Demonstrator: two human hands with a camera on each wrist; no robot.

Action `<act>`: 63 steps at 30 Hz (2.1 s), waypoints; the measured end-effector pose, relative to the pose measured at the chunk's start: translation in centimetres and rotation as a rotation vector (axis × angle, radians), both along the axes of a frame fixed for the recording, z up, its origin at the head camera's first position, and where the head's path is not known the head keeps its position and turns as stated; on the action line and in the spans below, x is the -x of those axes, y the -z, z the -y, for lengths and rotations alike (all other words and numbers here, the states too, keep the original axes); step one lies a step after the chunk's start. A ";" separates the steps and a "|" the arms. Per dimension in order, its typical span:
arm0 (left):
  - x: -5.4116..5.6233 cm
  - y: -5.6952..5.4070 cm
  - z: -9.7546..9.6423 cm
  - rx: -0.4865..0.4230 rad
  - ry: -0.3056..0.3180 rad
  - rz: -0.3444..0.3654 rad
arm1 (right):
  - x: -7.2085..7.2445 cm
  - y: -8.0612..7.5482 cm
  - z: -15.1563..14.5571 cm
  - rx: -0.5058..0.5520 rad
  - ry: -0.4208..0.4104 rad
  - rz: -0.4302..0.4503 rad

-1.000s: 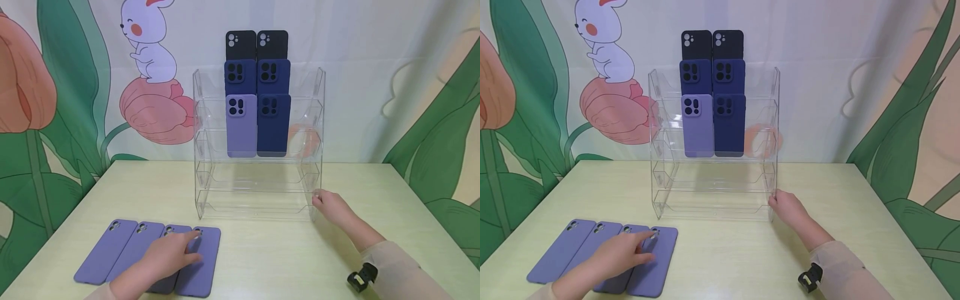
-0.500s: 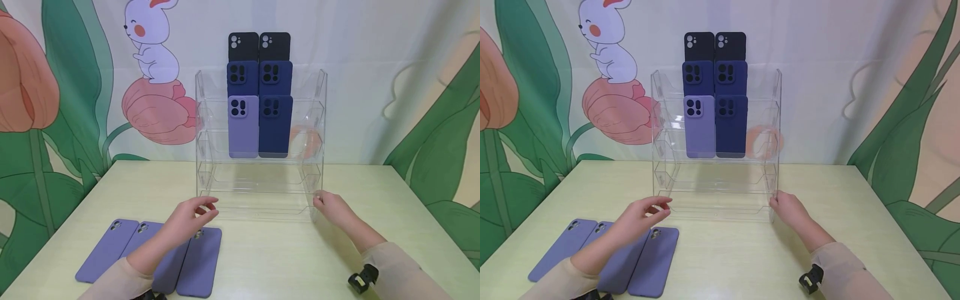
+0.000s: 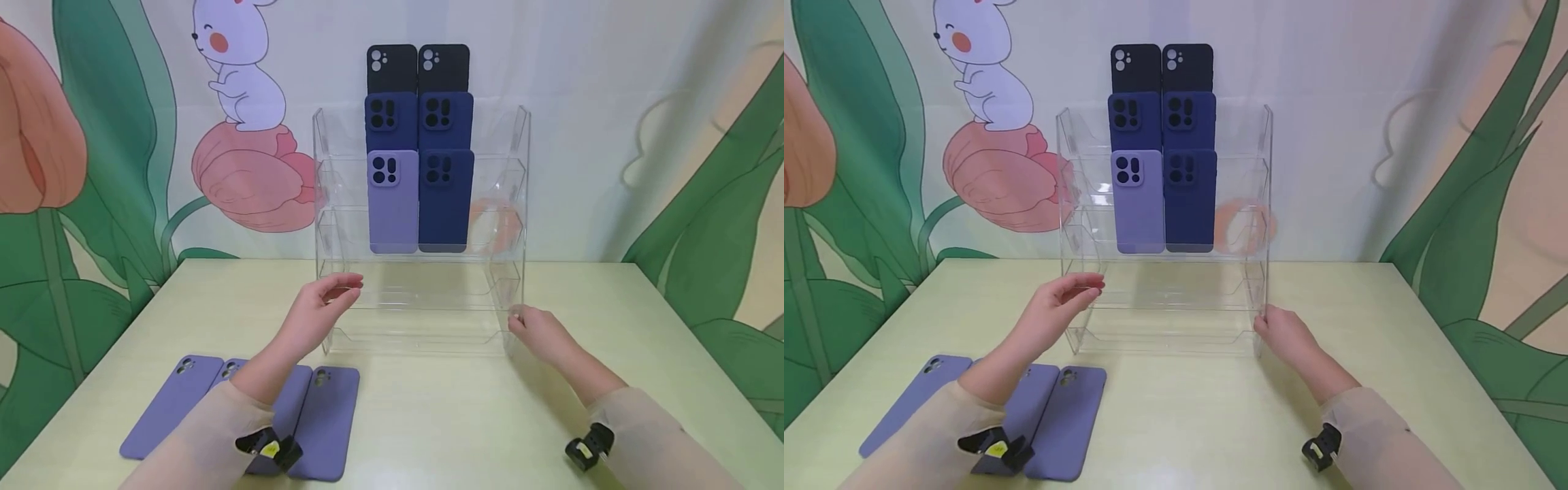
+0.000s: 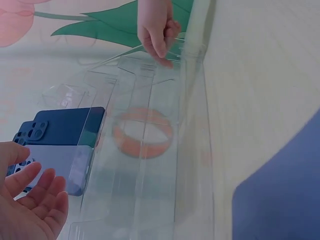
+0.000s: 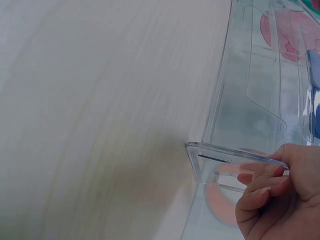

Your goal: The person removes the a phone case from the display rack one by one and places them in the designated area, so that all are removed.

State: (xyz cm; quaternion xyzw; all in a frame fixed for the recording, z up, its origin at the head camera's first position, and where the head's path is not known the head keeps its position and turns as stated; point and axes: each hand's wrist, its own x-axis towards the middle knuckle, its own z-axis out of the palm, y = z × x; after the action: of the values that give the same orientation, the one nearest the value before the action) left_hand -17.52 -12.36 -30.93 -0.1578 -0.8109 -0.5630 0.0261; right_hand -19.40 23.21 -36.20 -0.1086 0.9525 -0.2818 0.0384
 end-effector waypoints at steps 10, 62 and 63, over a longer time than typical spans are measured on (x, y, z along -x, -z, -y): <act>2.6 -1.3 -2.0 -0.160 -0.036 -0.050 | -0.3 0.2 0.0 -0.004 0.028 0.034; 9.6 -4.9 -4.2 -0.149 -0.243 0.007 | 0.3 0.3 0.0 -0.005 0.014 0.013; 9.7 -4.9 -4.1 -0.162 -0.238 0.014 | 0.3 0.3 0.0 -0.004 0.014 0.013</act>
State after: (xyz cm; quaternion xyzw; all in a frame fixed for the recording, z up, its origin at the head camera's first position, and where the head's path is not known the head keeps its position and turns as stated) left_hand -27.19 -8.23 -26.04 -0.0541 -0.7759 -0.6206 0.0995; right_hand -19.72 23.26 -36.50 -0.1001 0.9536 -0.2808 0.0429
